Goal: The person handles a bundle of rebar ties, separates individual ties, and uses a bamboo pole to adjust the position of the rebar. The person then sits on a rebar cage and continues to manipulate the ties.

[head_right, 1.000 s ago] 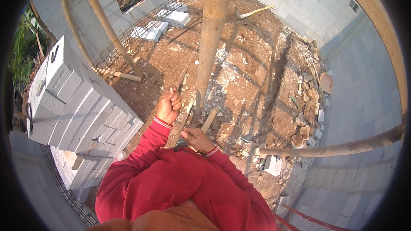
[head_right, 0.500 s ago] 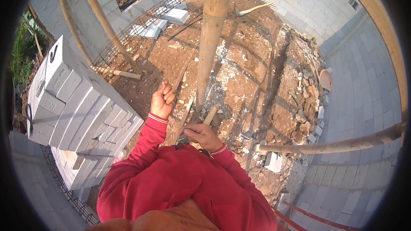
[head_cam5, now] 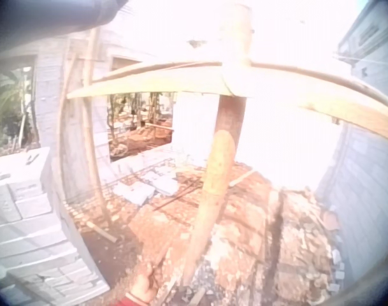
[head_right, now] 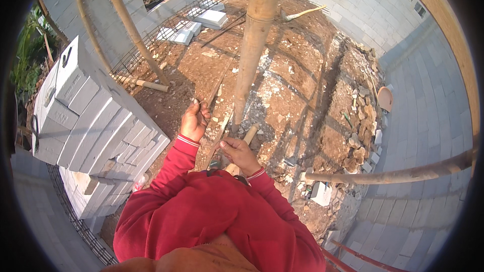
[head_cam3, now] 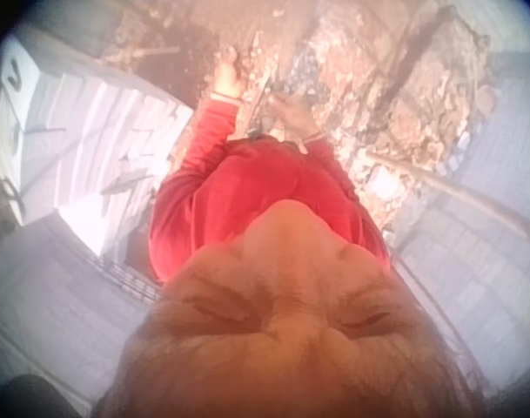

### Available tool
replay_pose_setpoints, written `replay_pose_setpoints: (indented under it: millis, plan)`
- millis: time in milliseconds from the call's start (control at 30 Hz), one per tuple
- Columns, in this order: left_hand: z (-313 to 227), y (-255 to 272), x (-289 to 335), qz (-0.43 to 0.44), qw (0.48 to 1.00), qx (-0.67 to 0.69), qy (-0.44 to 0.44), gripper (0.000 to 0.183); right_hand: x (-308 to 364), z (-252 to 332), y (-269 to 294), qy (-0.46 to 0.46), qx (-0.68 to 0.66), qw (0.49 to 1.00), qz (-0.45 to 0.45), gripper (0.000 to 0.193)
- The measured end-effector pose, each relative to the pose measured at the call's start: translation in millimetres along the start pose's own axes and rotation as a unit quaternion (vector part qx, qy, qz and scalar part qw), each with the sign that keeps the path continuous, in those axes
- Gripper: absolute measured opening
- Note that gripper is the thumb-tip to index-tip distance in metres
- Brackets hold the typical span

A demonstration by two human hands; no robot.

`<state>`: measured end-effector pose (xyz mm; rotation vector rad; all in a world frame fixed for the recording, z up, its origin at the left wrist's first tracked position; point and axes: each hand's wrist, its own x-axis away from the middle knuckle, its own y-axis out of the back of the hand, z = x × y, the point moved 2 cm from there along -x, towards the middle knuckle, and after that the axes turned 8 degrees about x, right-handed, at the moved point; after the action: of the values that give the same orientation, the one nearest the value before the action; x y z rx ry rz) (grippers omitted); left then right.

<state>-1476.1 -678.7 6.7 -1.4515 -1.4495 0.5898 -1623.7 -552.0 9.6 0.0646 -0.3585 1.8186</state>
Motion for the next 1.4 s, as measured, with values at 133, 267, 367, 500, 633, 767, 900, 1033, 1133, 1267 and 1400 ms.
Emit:
replay_pose_setpoints:
  millis: [133,267,367,500,633,767,900,1033,1133,1267,1400]
  plan:
    - [7,2,6,0.017,1.0,0.018,0.001,0.023,-5,-8,5,0.014,0.149,0.989,-0.022,0.026]
    - [-16,16,-5,0.014,0.998,0.048,-0.032,0.018,2,-18,-7,0.065,0.247,0.965,-0.054,0.025]
    - [-32,29,-11,-0.001,0.995,0.09,-0.051,0.017,12,-12,-14,0.107,0.275,0.955,-0.027,0.025]
    - [-31,37,-11,-0.02,0.994,0.108,-0.025,0.016,23,15,-15,0.13,0.296,0.943,0.083,0.025]
    - [-19,28,-1,0.051,0.991,0.117,0.034,0.014,16,44,9,0.133,0.203,0.968,-0.069,0.024]
    - [-18,21,8,0.075,0.991,0.105,0.038,0.016,0,40,32,0.14,0.429,0.859,-0.243,0.021]
    - [-30,31,-5,0.021,0.994,0.107,-0.004,0.017,7,1,-3,0.156,0.443,0.883,0.018,0.019]
    - [-20,52,-8,-0.069,0.985,0.153,0.024,0.017,20,3,-19,0.154,0.349,0.915,0.128,0.022]
    - [-4,59,2,-0.082,0.984,0.153,0.041,0.016,13,25,9,0.077,0.207,0.975,-0.013,0.021]
    - [2,54,11,-0.073,0.986,0.14,0.045,0.017,6,29,38,0.061,0.486,0.847,-0.208,0.023]
    - [-23,47,3,0.018,0.988,0.145,-0.049,0.015,9,-10,4,0.081,0.407,0.907,0.068,0.024]
